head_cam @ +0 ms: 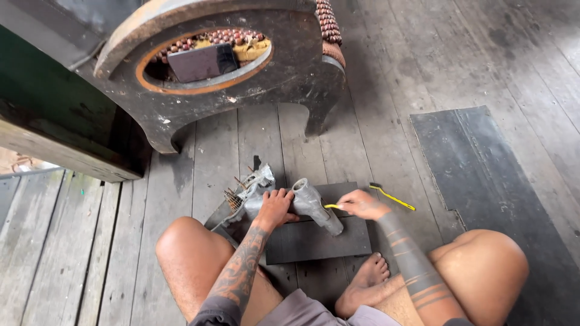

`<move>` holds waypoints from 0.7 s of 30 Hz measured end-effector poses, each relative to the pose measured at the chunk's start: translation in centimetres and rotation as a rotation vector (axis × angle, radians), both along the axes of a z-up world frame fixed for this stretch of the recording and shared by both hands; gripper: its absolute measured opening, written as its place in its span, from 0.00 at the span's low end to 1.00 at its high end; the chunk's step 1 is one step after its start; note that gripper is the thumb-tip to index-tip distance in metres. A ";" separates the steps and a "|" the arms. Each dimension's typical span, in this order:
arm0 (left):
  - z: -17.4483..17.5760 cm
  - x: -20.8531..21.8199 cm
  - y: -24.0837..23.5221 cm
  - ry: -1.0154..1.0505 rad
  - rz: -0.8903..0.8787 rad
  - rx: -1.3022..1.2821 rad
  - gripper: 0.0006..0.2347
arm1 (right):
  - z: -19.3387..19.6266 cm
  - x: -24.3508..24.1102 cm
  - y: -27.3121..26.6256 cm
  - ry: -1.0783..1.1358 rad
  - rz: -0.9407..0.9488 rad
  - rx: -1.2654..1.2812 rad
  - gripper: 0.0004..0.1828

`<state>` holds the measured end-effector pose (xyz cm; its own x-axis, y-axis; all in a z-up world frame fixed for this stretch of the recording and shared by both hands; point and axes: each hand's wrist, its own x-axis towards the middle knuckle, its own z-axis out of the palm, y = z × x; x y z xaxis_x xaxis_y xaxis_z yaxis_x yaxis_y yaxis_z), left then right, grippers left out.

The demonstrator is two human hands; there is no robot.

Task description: The person cleans the internal surfaces of a motorcycle engine casing using a small brush.

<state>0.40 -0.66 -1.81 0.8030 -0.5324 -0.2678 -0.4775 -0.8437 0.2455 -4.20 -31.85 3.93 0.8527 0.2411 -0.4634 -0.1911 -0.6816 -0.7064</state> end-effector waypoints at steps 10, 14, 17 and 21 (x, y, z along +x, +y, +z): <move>0.7 0.2 -0.2 -0.006 -0.003 -0.008 0.35 | -1.9 0.3 0.3 -0.005 -0.030 0.153 0.10; 1.2 -0.1 -0.1 -0.014 -0.016 0.005 0.36 | -1.6 1.6 -1.0 0.128 -0.015 0.141 0.11; 1.1 -0.1 0.3 -0.023 -0.016 -0.006 0.36 | 0.1 1.5 -1.0 0.138 -0.018 0.091 0.10; 0.8 -0.3 0.0 -0.052 -0.012 -0.026 0.36 | 4.2 1.6 -3.9 0.337 -0.093 0.133 0.12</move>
